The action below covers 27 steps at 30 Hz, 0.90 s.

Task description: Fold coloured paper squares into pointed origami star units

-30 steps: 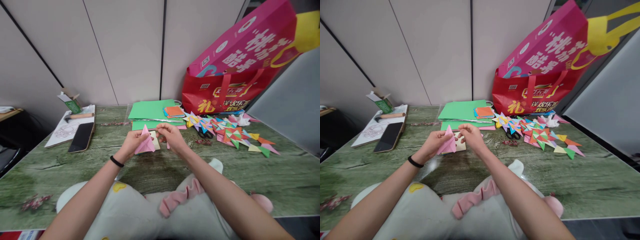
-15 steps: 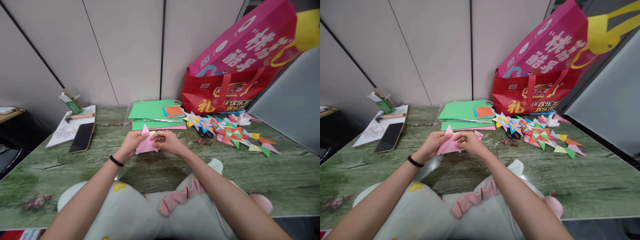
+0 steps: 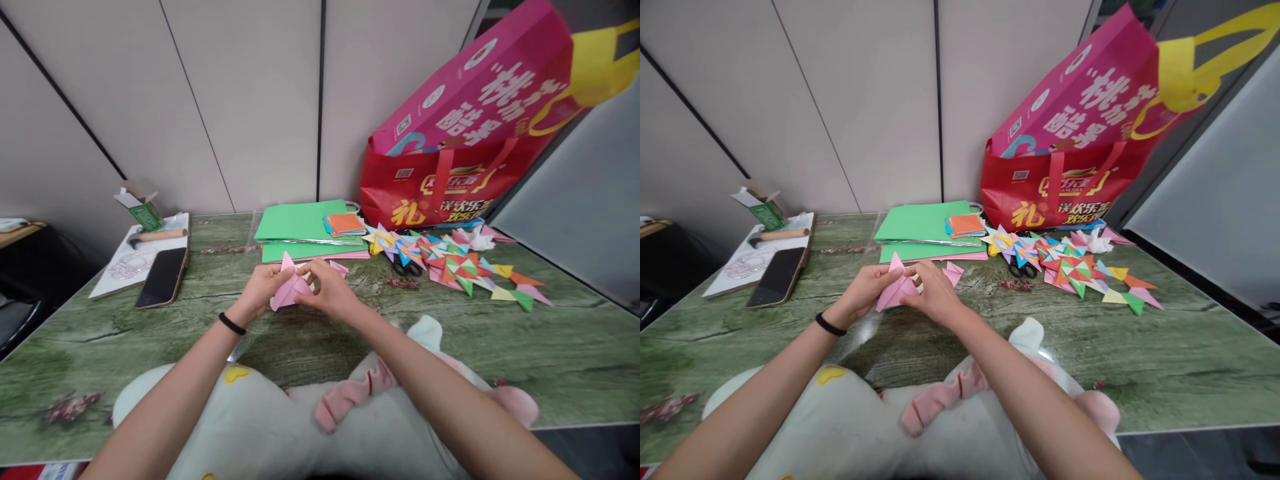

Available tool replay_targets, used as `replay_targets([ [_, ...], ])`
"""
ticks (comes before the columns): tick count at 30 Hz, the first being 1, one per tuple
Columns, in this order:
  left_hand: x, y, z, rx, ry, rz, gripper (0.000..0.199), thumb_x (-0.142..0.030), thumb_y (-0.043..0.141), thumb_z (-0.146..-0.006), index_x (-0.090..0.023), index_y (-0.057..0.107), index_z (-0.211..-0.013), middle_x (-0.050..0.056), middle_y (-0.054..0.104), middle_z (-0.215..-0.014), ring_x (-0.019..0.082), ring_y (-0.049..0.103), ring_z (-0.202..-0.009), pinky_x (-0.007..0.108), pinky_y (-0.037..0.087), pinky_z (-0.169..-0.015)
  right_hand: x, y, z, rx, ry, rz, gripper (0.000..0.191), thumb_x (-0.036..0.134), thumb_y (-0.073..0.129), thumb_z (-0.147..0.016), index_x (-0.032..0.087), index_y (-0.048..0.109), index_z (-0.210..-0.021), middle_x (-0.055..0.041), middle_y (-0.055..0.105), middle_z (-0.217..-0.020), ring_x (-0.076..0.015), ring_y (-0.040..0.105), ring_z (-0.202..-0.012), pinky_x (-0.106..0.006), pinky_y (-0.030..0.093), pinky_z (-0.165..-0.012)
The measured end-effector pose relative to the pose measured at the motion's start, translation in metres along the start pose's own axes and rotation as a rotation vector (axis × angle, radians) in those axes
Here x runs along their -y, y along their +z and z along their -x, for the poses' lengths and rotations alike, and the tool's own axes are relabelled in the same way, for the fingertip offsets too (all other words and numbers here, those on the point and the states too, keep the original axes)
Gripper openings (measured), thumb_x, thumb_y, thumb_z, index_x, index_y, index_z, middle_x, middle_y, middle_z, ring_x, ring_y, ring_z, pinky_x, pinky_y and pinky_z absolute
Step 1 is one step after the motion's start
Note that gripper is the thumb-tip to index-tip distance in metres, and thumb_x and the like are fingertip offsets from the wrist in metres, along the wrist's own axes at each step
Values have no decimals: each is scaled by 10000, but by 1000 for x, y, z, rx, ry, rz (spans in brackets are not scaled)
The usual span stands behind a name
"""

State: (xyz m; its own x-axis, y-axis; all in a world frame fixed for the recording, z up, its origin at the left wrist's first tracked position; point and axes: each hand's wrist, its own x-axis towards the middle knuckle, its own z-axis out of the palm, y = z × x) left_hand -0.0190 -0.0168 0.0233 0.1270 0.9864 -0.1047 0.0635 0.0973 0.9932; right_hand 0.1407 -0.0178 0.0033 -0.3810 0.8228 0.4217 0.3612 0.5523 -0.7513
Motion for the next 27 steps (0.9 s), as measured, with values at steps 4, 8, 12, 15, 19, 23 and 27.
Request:
replay_targets([
  [4, 1, 0, -1, 13, 16, -1, 355, -440, 678, -607, -96, 590, -605, -22, 529, -515, 59, 415, -445, 171, 282, -429, 0, 0, 0, -11, -13, 13, 276, 156, 629, -665, 181, 549, -929, -31, 551, -933, -106, 535, -703, -235, 471, -603],
  [8, 0, 1, -2, 1, 52, 41, 344, -439, 690, -583, -108, 617, -642, -24, 563, -552, 65, 439, -468, 174, 315, -447, -2, 2, -1, -38, 21, -27, 233, 156, 553, -732, 178, 540, -964, -45, 593, -932, -112, 562, -707, -223, 466, -576],
  [12, -3, 2, -1, -17, 49, 39, 343, -432, 702, -569, -108, 638, -661, -15, 593, -562, 77, 468, -473, 181, 338, -452, -5, 3, -2, -68, 58, -60, 258, 133, 474, -774, 179, 526, -1022, -53, 626, -904, -132, 591, -779, -237, 463, -619],
  [15, -2, 2, 0, -25, 39, 61, 338, -380, 732, -550, -100, 651, -721, 2, 632, -604, 91, 509, -498, 188, 369, -474, -5, 2, -4, -108, 99, -120, 284, 135, 449, -778, 171, 518, -1051, -50, 644, -854, -138, 600, -764, -253, 460, -638],
  [19, -1, -1, 0, -1, 29, 121, 349, -307, 753, -540, -99, 653, -801, 20, 665, -665, 106, 557, -549, 199, 414, -522, -4, 0, -7, -128, 150, -232, 200, 151, 462, -746, 145, 579, -908, -54, 650, -834, -143, 598, -755, -272, 457, -695],
  [23, -1, -2, 0, 18, 13, 122, 312, -297, 755, -544, -106, 657, -771, 26, 675, -683, 117, 575, -557, 212, 430, -530, -4, 0, -8, -52, 214, -346, 167, 256, 487, -736, 136, 598, -771, -32, 623, -739, -129, 557, -644, -257, 442, -611],
  [27, -2, 0, 1, 13, 2, 131, 307, -305, 755, -547, -106, 660, -760, 34, 682, -694, 130, 589, -565, 228, 446, -537, -4, 0, -8, -25, 341, -480, 183, 310, 505, -714, 137, 562, -694, 17, 540, -599, -82, 471, -507, -203, 394, -476],
])
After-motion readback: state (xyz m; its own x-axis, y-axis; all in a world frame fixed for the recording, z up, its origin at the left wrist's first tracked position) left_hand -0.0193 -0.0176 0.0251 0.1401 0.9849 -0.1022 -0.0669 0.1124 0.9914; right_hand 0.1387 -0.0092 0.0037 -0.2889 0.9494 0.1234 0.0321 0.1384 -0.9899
